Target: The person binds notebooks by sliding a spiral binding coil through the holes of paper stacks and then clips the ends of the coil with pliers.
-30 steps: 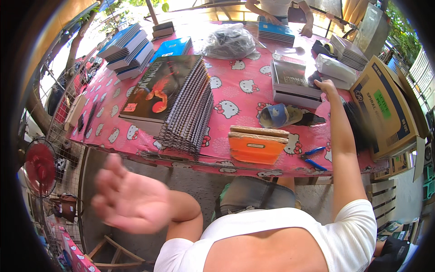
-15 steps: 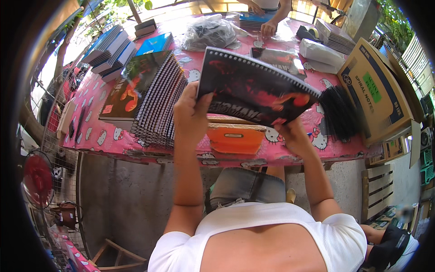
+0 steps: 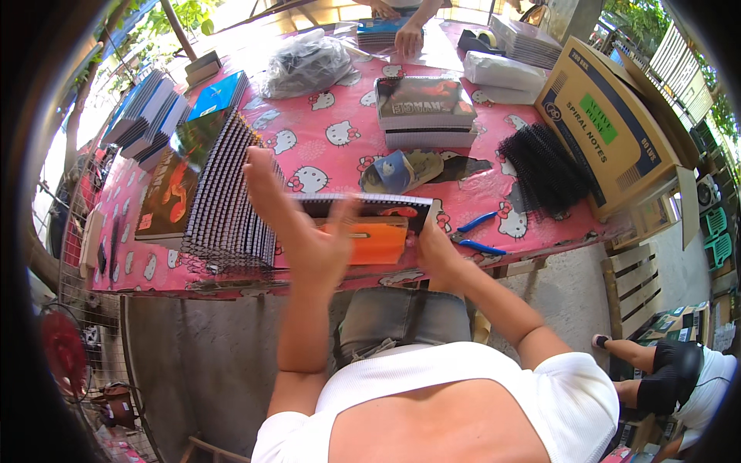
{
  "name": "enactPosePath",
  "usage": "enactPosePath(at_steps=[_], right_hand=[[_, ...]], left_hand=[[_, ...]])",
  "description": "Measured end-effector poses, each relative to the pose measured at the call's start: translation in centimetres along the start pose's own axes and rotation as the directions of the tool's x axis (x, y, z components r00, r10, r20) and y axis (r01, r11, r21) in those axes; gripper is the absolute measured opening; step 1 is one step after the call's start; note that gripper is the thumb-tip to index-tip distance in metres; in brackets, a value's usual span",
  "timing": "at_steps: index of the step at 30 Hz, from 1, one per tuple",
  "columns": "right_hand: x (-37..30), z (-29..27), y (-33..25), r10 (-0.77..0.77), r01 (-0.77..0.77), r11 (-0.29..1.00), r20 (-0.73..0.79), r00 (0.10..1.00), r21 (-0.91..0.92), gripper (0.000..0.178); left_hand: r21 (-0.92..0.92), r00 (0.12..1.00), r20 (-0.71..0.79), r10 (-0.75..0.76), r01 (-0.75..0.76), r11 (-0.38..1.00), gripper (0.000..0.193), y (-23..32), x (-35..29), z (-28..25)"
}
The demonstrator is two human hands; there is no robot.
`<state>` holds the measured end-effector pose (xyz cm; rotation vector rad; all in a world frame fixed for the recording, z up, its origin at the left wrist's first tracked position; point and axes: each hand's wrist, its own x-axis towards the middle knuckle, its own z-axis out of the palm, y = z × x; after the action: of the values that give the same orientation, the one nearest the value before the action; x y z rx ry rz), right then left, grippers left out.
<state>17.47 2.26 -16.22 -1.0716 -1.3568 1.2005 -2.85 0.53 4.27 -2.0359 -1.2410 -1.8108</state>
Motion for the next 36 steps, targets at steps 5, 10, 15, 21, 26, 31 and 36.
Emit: enactPosePath(at_steps=[5,10,15,21,26,31,36], right_hand=[[0.5,-4.2,-8.4,-0.363,0.49,0.527,0.337,0.869,-0.695,0.011],[6.0,-21.1,-7.2,-0.261,-0.425,-0.012,-0.407,0.875,-0.905,0.034],[7.1,-21.7,-8.7,-0.322,-0.282,0.197,-0.334,0.886,-0.939,0.017],[3.9,-11.0,-11.8,-0.554,0.25,0.322,0.032,0.832,-0.913,0.04],[-1.3,-2.6,-16.2,-0.534,0.432,0.713,-0.029,0.845,-0.553,0.029],[-1.0,-3.0,-16.9,-0.58,0.465,0.694,-0.045,0.814,-0.55,0.02],[-0.8,-3.2,-18.3,-0.313,0.337,0.831,0.127,0.941,-0.444,0.013]], left_hand=[[0.183,0.738,0.671,0.068,-0.254,0.95,0.073,0.3,-4.1,1.9],[-0.023,0.833,0.545,0.091,-0.093,0.995,0.042,0.2,-3.1,2.9],[-0.22,0.932,0.351,0.087,-0.009,0.976,0.014,-0.9,-3.0,3.6],[-0.199,0.941,0.333,0.056,0.012,0.98,0.012,-0.6,-3.0,3.5],[-0.193,0.936,0.348,0.052,0.017,0.981,0.012,-0.3,-2.9,3.7],[-0.204,0.934,0.355,0.05,0.026,0.979,0.013,0.0,-2.8,3.4],[-0.188,0.951,0.306,0.036,0.024,0.982,0.015,0.2,-3.2,3.5]])
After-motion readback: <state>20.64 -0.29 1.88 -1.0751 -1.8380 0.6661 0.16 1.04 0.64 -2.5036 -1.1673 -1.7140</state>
